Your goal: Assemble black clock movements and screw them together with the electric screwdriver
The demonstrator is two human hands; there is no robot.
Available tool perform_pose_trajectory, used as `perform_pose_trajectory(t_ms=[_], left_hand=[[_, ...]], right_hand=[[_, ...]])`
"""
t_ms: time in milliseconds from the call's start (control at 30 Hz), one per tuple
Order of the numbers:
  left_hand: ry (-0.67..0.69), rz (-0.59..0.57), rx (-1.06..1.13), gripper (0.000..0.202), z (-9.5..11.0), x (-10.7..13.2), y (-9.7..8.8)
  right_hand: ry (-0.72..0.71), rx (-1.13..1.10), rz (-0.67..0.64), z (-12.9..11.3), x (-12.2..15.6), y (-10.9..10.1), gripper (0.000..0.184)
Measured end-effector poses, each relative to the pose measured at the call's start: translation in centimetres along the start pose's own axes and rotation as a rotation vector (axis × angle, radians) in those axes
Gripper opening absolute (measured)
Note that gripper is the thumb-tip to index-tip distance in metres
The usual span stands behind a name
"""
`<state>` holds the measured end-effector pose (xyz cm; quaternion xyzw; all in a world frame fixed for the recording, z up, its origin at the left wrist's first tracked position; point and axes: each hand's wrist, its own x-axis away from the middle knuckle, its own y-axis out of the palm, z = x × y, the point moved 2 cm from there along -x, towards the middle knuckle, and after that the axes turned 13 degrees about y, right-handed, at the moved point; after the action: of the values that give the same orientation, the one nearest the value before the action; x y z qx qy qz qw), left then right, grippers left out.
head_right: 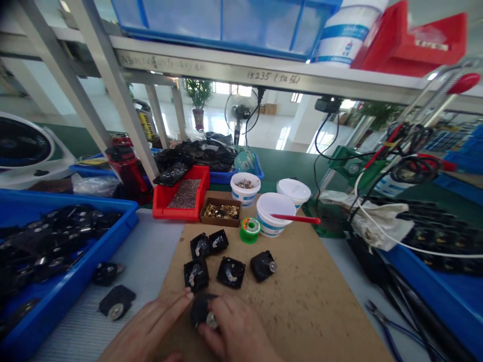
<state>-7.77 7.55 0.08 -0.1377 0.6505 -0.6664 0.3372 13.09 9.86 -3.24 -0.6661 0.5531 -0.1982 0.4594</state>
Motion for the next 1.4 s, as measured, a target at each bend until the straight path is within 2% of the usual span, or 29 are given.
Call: perform_pose_trajectory(t_ms=[100,200,433,567,667,767,833,933,1000,1067,1133,1200,1233,1300,1400], left_hand=[[-0.029,0.029,-0.12,0.077,-0.7,-0.3,-1.0],[-0.012,0.023,-0.135,0.061,-1.4,-0.2,-1.3],[-0.081,0.001,-0.116,0.04,-2.9,2.1,-0.6],[-0.12,0.042,-0.157,0.036,-4.0,3.8,-0.6],[-0.215,0.039,-0.184,0.041,-5.5,5.3,-0.9],[-0.366,-0.027,-0.194,0.051,-6.7,7.0,-1.9],[-0.449,-0.121,-0.19,0.052,-6.9,7.9,-2.5],[-0.529,-0.288,-0.179,0.056,-6.6,8.6,-2.7],[-0.562,-0.346,-0.175,0.065,-6.6,8.5,-2.2],[-0.57,-0.359,-0.165,0.071,-6.9,8.2,-1.6],[-0.563,-0.368,-0.147,0.073,-7.4,7.8,-1.1],[-0.551,-0.379,-0.12,0.071,-8.1,7.4,-0.9],[-0.549,-0.385,-0.106,0.069,-8.4,7.3,-1.0],[-0.553,-0.396,-0.071,0.064,-8.9,7.3,-1.6],[-0.581,-0.406,-0.01,0.054,-8.9,7.6,-2.8]], right_hand=[[0.104,0.07,0.076,2.4,-1.4,-1.3,0.011],[0.129,0.125,0.094,3.7,-2.6,-1.7,0.008],[0.139,0.187,0.074,4.3,-2.9,-1.6,0.009],[0.167,0.227,0.04,4.6,-3.3,-1.5,0.012],[0.191,0.268,0.004,4.6,-3.9,-1.5,0.013],[0.193,0.311,-0.013,4.8,-4.2,-2.1,0.008],[0.202,0.333,0.012,5.3,-4.2,-2.9,0.009],[0.225,0.364,0.085,5.6,-4.2,-4.1,0.024],[0.198,0.362,0.12,4.3,-4.1,-4.2,0.033],[0.141,0.3,0.125,1.6,-4.0,-3.3,0.04],[0.102,0.235,0.093,-1.5,-4.3,-1.2,0.064],[0.141,0.237,0.046,-3.7,-5.0,1.4,0.086],[0.148,0.255,0.047,-4.4,-5.3,2.5,0.089],[0.145,0.292,0.043,-4.6,-5.6,3.9,0.083],[0.074,0.317,0.017,-3.3,-4.8,3.7,0.081]])
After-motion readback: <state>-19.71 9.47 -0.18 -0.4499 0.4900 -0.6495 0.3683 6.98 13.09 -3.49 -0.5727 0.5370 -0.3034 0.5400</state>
